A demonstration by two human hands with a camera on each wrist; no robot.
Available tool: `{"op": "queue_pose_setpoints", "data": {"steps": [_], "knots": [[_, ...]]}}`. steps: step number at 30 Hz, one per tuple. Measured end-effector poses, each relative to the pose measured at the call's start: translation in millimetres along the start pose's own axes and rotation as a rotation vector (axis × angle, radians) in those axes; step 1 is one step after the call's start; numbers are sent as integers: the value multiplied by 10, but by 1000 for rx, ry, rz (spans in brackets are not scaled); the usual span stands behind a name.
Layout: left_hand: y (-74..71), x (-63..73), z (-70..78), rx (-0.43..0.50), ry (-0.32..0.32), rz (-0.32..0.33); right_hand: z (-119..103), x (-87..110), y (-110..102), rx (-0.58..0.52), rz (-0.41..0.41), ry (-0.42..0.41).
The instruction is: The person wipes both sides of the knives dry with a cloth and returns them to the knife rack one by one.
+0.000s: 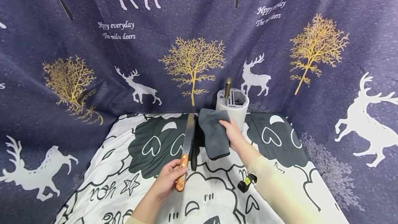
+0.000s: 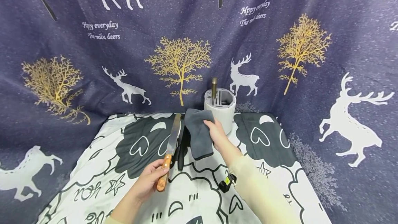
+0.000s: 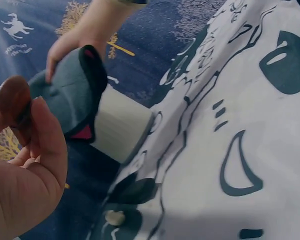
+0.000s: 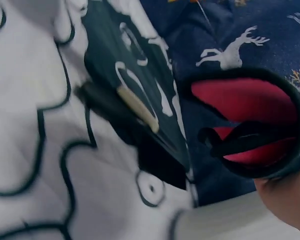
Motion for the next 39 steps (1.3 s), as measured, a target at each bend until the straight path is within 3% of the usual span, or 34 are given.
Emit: {"op": "queue_pose_setpoints", "data": {"steps": [3,6,14,22,28,34,39], "knots": [[3,14,70,-10,26,-5,118,63,-17,-128,74,49],[50,8,136,-24,44,-32,246,142,21,-180,106,65],[262,-99,217,-40,39,-103,422,349,288,-314,74,120],[387,-121,176,-53,17,-93,378,522,390,-516,27,307],[419,-108,118,-97,-8,-87,379,553,394,-519,60,279],[457,-36,108,-104,-19,-144,315,522,305,-542,95,307],[482,19,92,-126,-28,-189,175,463,236,-537,146,249]]}}
Point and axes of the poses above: each hand's wrist, its own x-axis away from the middle knuckle, its own y-axis out of the palm, z = x × y, the point moved 1 cm from there along -x, towards the middle knuckle, and after that the axes turned 12 degrees about -x, right-handed, at the moved point
